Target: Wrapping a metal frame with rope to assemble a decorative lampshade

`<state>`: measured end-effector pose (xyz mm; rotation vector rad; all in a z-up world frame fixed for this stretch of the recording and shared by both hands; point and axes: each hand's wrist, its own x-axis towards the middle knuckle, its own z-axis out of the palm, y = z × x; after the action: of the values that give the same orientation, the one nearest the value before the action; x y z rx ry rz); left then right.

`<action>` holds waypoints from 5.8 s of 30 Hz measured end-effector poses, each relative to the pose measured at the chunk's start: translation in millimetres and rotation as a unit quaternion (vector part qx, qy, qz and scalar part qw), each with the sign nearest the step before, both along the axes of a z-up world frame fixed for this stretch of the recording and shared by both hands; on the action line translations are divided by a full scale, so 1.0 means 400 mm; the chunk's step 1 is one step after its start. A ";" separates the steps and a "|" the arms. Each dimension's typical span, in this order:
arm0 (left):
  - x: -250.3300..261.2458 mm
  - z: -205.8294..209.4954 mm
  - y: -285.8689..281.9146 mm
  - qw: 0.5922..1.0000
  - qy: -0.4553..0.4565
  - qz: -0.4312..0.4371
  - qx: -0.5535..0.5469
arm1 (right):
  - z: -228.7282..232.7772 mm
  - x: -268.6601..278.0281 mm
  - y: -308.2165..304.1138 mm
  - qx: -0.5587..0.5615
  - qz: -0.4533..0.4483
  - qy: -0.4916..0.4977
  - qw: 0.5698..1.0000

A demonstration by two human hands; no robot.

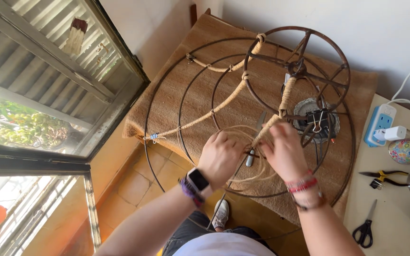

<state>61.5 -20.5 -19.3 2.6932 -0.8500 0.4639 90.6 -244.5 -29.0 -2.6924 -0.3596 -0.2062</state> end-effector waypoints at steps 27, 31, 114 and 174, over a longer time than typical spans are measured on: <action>0.013 0.167 0.015 0.990 0.110 -0.010 -0.093 | 0.095 -0.194 0.001 0.133 0.002 0.171 0.976; 0.111 0.126 -0.051 0.953 0.269 -0.112 0.084 | 0.091 -0.210 -0.006 0.138 -0.006 0.163 0.977; -0.133 -0.080 0.043 0.937 0.144 0.115 -0.296 | 0.074 -0.211 -0.050 0.077 0.013 0.111 0.991; -0.100 0.148 0.152 0.956 0.169 0.054 -0.235 | 0.063 -0.177 -0.005 0.137 0.003 0.092 0.986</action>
<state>21.3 40.4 40.0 2.2859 -0.4294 0.1850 19.9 -246.4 -4.0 -2.4149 -0.2619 -0.0026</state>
